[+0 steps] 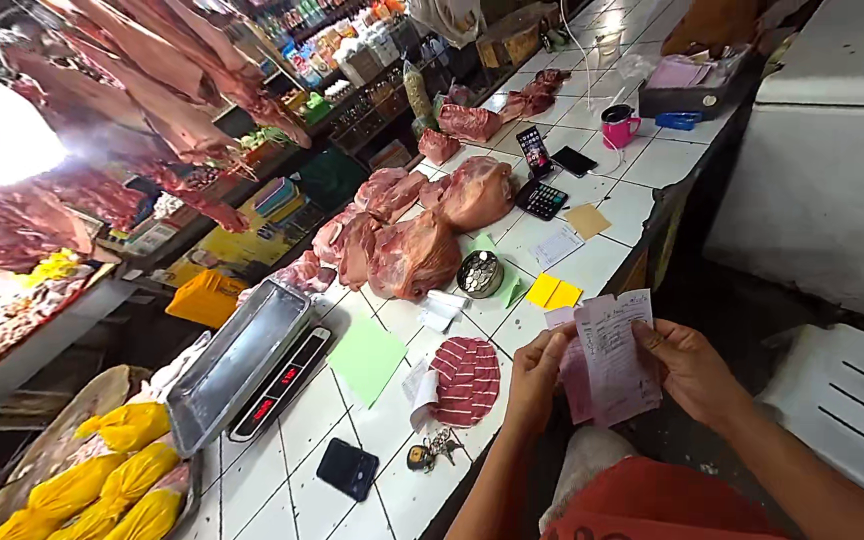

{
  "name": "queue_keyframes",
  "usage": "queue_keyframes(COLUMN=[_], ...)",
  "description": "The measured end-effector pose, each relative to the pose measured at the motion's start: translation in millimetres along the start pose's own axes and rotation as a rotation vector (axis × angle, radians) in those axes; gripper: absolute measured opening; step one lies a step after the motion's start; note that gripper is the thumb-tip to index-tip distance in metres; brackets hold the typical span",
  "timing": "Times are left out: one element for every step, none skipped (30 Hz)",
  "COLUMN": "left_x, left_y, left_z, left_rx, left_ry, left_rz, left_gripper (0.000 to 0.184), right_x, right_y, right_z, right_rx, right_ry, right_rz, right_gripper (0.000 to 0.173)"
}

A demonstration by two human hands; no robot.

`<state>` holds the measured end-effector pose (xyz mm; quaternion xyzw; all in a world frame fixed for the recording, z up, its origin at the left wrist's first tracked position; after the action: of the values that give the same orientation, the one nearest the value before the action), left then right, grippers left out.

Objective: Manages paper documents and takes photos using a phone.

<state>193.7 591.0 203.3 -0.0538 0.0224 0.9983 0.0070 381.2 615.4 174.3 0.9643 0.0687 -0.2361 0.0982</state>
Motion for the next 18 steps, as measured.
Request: queue_keyframes(left_x=[-9,-18,-28,-37,-45,-53,-59,-65,-70,-77,-84,-92,-99,-106,-111,-115,-117,-119], left_y=[-9,-19,-30,-42,-55,-71,-87,-105,-124,-143,-163,-184,-203,-220,-236,-252,-269,-285], left_z=[3,5,6,6,5,3,0,-4,-7,-9,-10,-10,-10,-9,-9,-8,-7,-7], left_rx=[0.023,0.055,0.093,0.134,0.173,0.2,0.21,0.21,0.207,0.206,0.209,0.218,0.236,0.26,0.277,0.286,0.29,0.293], left_ry=[-0.004,-0.003,0.015,0.038,0.067,0.11,0.164,0.22,0.259,0.281,0.303,0.333,0.369,0.407,0.431,0.444,0.447,0.443], left_rz=[-0.032,-0.062,-0.094,-0.122,-0.147,-0.176,-0.218,-0.276,-0.338,-0.391,-0.432,-0.463,-0.486,-0.512,-0.541,-0.573,-0.6,-0.618], left_gripper=[0.028,0.025,0.024,0.026,0.027,0.026,0.021,0.015,0.019,0.028,0.034,0.034,0.033,0.032,0.031,0.029,0.027,0.026], right_x=[6,12,19,25,32,40,47,55,62,70,77,83,89,93,97,100,102,104], right_y=[-7,-15,-23,-32,-40,-50,-60,-71,-83,-96,-110,-124,-137,-149,-160,-172,-185,-198], right_z=[-3,-6,-11,-16,-22,-29,-38,-46,-53,-60,-67,-74,-82,-89,-96,-103,-109,-114], right_rx=[0.001,0.006,0.013,0.016,0.017,0.019,0.024,0.033,0.046,0.064,0.081,0.096,0.103,0.102,0.1,0.108,0.122,0.132], right_ry=[0.006,0.01,0.013,0.011,0.003,-0.009,-0.019,-0.024,-0.028,-0.035,-0.041,-0.043,-0.045,-0.04,-0.037,-0.035,-0.034,-0.033], right_rz=[0.004,0.007,0.012,0.021,0.031,0.036,0.038,0.042,0.045,0.052,0.065,0.084,0.106,0.126,0.141,0.15,0.155,0.156], right_gripper=[0.021,0.02,0.019,0.018,0.017,0.016,0.016,0.017,0.017,0.017,0.018,0.018,0.018,0.017,0.017,0.017,0.018,0.019])
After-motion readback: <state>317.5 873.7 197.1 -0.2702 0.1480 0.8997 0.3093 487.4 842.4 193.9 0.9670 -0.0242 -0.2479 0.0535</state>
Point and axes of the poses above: each hand's wrist, its own y-axis away from the middle knuckle, its own x-axis out of the back of the hand, z = x × y, the point moved 4 cm from there along -y, towards the middle knuckle
